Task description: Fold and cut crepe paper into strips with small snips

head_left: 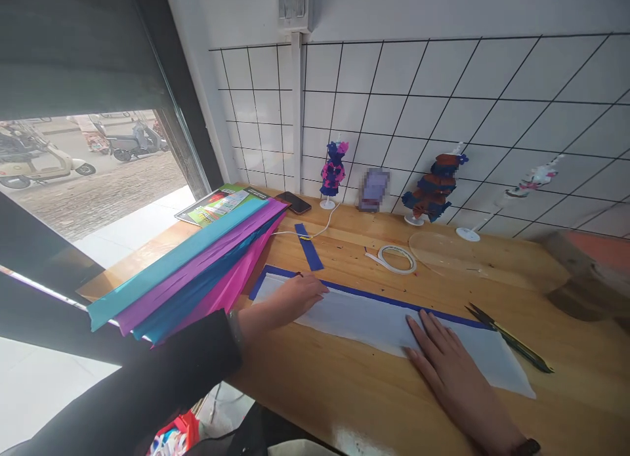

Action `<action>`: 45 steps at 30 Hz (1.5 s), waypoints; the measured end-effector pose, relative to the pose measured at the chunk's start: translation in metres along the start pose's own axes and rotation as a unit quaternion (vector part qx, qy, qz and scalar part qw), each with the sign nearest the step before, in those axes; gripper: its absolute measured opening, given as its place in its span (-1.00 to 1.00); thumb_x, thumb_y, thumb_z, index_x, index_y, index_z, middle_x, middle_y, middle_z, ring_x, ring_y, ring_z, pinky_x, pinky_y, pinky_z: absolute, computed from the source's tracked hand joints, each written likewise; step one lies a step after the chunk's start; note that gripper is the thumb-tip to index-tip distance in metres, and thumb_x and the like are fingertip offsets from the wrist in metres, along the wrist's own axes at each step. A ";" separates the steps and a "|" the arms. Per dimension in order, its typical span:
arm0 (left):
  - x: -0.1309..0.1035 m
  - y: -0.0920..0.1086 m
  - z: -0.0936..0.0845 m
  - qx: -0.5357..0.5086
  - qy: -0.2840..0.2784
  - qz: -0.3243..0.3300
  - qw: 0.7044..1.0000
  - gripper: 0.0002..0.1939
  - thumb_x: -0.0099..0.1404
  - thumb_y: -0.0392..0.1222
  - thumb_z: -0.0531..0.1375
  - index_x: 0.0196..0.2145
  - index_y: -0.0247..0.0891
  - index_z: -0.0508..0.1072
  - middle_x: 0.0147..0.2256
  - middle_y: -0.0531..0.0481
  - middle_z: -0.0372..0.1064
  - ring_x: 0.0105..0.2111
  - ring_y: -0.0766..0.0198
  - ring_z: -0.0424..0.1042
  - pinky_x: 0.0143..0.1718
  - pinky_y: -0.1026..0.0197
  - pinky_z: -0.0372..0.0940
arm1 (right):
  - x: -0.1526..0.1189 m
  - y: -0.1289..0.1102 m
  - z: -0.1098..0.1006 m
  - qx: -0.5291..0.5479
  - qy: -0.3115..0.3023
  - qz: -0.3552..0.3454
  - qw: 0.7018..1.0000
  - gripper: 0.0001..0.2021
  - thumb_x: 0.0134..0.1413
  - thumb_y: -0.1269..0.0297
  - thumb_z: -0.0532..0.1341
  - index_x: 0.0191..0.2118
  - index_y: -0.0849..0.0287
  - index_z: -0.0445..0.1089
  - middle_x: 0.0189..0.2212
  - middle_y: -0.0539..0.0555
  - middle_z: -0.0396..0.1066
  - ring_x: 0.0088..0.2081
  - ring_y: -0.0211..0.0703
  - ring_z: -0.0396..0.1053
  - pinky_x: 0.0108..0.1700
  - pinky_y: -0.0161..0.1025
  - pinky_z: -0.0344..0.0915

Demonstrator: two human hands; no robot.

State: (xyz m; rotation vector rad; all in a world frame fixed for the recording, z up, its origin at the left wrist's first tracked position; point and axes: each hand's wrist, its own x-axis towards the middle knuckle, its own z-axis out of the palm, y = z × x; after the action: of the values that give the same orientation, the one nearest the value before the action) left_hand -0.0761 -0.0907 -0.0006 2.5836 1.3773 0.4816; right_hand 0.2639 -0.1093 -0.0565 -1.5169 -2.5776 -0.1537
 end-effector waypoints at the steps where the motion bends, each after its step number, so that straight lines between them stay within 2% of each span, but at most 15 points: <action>1: 0.002 -0.001 0.002 -0.009 -0.005 0.011 1.000 -0.69 0.38 -0.14 -0.09 -0.10 -0.25 0.37 -0.20 -0.04 0.38 -0.16 0.26 0.32 -0.09 0.22 0.21 | 0.000 0.000 0.000 0.001 0.002 0.001 1.000 -0.40 0.16 -0.05 -0.10 0.21 0.22 0.06 0.25 0.20 -0.14 0.25 0.01 -0.16 0.19 0.08 -0.04; 4: 0.004 -0.006 0.007 -0.013 -0.027 0.029 0.999 -0.69 0.37 -0.11 -0.07 -0.11 -0.26 0.37 -0.17 -0.05 0.38 -0.13 0.25 0.32 -0.04 0.20 0.18 | 0.000 0.001 0.001 0.007 0.007 0.000 1.000 -0.40 0.16 -0.05 -0.10 0.21 0.20 0.05 0.26 0.18 -0.15 0.25 0.01 -0.16 0.19 0.08 -0.03; 12: -0.003 -0.018 0.019 0.044 -0.068 0.069 0.994 -0.58 0.40 -0.16 -0.21 -0.06 -0.29 0.37 0.03 -0.09 0.28 0.05 0.20 0.19 0.07 0.12 0.10 | 0.000 0.000 -0.001 0.014 0.003 0.007 1.000 -0.41 0.15 -0.06 -0.08 0.21 0.16 0.05 0.26 0.17 -0.14 0.25 0.00 -0.15 0.19 0.08 -0.04; 18: -0.005 -0.024 0.027 0.039 -0.036 0.049 0.997 -0.60 0.39 -0.13 -0.18 0.01 -0.26 0.32 0.04 -0.07 0.27 0.06 0.19 0.16 0.07 0.11 0.13 | 0.002 -0.002 -0.006 0.031 0.000 0.018 0.999 -0.43 0.16 -0.04 -0.09 0.22 0.12 0.04 0.26 0.12 -0.15 0.26 0.00 -0.19 0.19 0.08 -0.03; 23: -0.004 -0.019 0.023 0.025 -0.045 0.014 0.999 -0.62 0.38 -0.14 -0.13 0.00 -0.25 0.34 0.06 -0.04 0.25 0.05 0.19 0.16 0.06 0.12 0.16 | 0.003 -0.005 -0.011 0.049 -0.024 0.036 0.998 -0.43 0.17 -0.04 -0.10 0.21 0.14 0.04 0.26 0.16 -0.16 0.26 0.00 -0.21 0.19 0.08 -0.04; 27: -0.005 -0.015 0.018 0.029 -0.049 0.018 0.998 -0.62 0.37 -0.15 -0.14 -0.01 -0.24 0.35 0.07 -0.03 0.24 0.06 0.18 0.15 0.05 0.12 0.15 | 0.018 -0.030 -0.024 0.067 -0.024 0.047 0.996 -0.43 0.17 -0.05 -0.13 0.20 0.16 0.08 0.25 0.20 -0.12 0.26 0.03 -0.21 0.19 0.12 -0.06; 31: -0.006 -0.018 0.022 0.043 -0.050 0.046 0.997 -0.62 0.37 -0.20 -0.15 0.01 -0.22 0.34 0.09 -0.05 0.22 0.08 0.18 0.13 0.07 0.10 0.12 | 0.050 -0.077 -0.037 0.113 -0.038 -0.035 0.992 -0.41 0.17 -0.05 -0.12 0.21 0.21 0.06 0.25 0.21 -0.11 0.25 0.01 -0.18 0.20 0.05 -0.04; 35: -0.007 -0.025 0.028 0.070 -0.055 0.067 0.994 -0.61 0.35 -0.20 -0.12 0.05 -0.24 0.30 0.11 -0.09 0.18 0.09 0.09 0.11 0.06 0.04 0.13 | 0.079 -0.110 -0.035 0.146 -0.053 -0.097 0.983 -0.37 0.18 -0.06 -0.15 0.21 0.31 0.04 0.25 0.24 -0.12 0.25 -0.02 -0.17 0.21 0.01 -0.05; 40: -0.015 -0.021 0.024 0.110 -0.074 0.072 0.989 -0.59 0.37 -0.20 -0.14 0.13 -0.21 0.20 0.16 -0.08 0.08 0.15 0.11 0.06 0.11 0.05 0.05 | 0.089 -0.115 -0.020 0.134 -0.070 -0.126 0.981 -0.34 0.17 -0.09 -0.18 0.23 0.29 -0.02 0.25 0.21 -0.14 0.26 -0.05 -0.22 0.24 0.00 -0.17; 45: -0.029 -0.022 0.014 0.118 -0.076 0.092 0.986 -0.45 0.35 0.04 -0.13 0.23 -0.17 -0.05 0.24 -0.10 -0.14 0.23 0.12 -0.13 0.21 -0.01 -0.20 | 0.086 -0.113 -0.016 0.121 -0.065 -0.131 0.982 -0.33 0.16 -0.11 -0.18 0.24 0.26 -0.06 0.26 0.20 -0.18 0.27 -0.04 -0.24 0.24 0.02 -0.17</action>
State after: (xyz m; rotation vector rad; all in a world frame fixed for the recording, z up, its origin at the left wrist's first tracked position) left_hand -0.1035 -0.1025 -0.0259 2.8840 1.2163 0.1473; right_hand 0.1253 -0.0926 -0.0275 -1.1373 -2.7674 0.2313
